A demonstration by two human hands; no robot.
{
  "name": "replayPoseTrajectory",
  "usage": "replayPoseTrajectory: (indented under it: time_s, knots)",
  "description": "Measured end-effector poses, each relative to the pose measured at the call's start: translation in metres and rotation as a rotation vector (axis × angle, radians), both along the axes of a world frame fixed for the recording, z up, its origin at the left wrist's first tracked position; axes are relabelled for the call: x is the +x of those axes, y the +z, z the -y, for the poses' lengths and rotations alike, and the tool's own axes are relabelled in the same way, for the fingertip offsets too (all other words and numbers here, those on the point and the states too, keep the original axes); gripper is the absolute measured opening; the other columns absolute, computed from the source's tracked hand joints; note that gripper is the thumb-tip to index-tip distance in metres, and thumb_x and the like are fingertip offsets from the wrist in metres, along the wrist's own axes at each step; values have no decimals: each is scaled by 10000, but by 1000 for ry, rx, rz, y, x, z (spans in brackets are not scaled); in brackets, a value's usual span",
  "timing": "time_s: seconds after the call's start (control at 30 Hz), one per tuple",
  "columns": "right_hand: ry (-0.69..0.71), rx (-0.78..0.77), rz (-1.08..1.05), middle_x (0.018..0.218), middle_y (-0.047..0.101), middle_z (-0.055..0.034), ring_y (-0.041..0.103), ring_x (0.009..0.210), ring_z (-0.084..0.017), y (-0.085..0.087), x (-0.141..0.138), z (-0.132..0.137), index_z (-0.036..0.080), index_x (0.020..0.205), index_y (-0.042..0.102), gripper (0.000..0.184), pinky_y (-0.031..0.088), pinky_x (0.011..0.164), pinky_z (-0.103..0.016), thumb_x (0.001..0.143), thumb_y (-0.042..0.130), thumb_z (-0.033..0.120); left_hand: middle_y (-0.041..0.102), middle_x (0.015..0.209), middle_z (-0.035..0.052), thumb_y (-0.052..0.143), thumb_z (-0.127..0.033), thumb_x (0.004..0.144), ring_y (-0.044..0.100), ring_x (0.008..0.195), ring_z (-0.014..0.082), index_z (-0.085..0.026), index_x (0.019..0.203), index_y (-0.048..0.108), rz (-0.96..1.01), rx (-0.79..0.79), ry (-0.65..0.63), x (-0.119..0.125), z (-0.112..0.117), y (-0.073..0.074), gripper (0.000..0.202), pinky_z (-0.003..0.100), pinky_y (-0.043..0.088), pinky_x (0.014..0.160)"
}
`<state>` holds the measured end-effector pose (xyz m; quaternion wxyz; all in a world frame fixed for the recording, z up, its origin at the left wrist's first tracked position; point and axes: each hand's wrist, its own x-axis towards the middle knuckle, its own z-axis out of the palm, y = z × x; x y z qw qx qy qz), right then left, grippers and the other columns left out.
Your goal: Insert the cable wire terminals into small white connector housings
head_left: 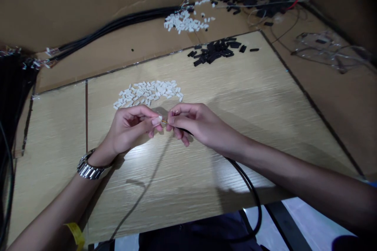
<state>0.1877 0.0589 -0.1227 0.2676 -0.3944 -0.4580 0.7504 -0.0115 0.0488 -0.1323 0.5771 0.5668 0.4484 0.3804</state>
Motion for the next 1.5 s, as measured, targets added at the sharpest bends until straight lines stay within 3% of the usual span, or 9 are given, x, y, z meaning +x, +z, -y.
replayPoseTrajectory:
  time_s: [0.4,0.9,1.5]
  knots:
    - [13,4,-11,634,588,36,497,488,-56,-1,0,0,148,704,624,134,424,405,-155,828,576,152,724,662,30,745,-211,793,604,479,92,-153,794,719,-27,45,7,-1,1,-5,63,188,510,469]
    - [35,-38,-35,738,614,-1,523,556,-83,-1,1,0,150,720,613,125,426,417,-184,824,557,192,705,739,15,723,-171,813,596,516,75,-175,842,721,-70,179,-4,0,4,-9,29,177,499,478]
    - [69,13,-50,605,562,41,506,487,-60,-5,2,0,148,728,615,172,435,421,-166,863,601,253,693,744,21,712,-186,832,607,569,91,-174,877,708,-150,234,-32,-1,6,-10,47,192,496,515]
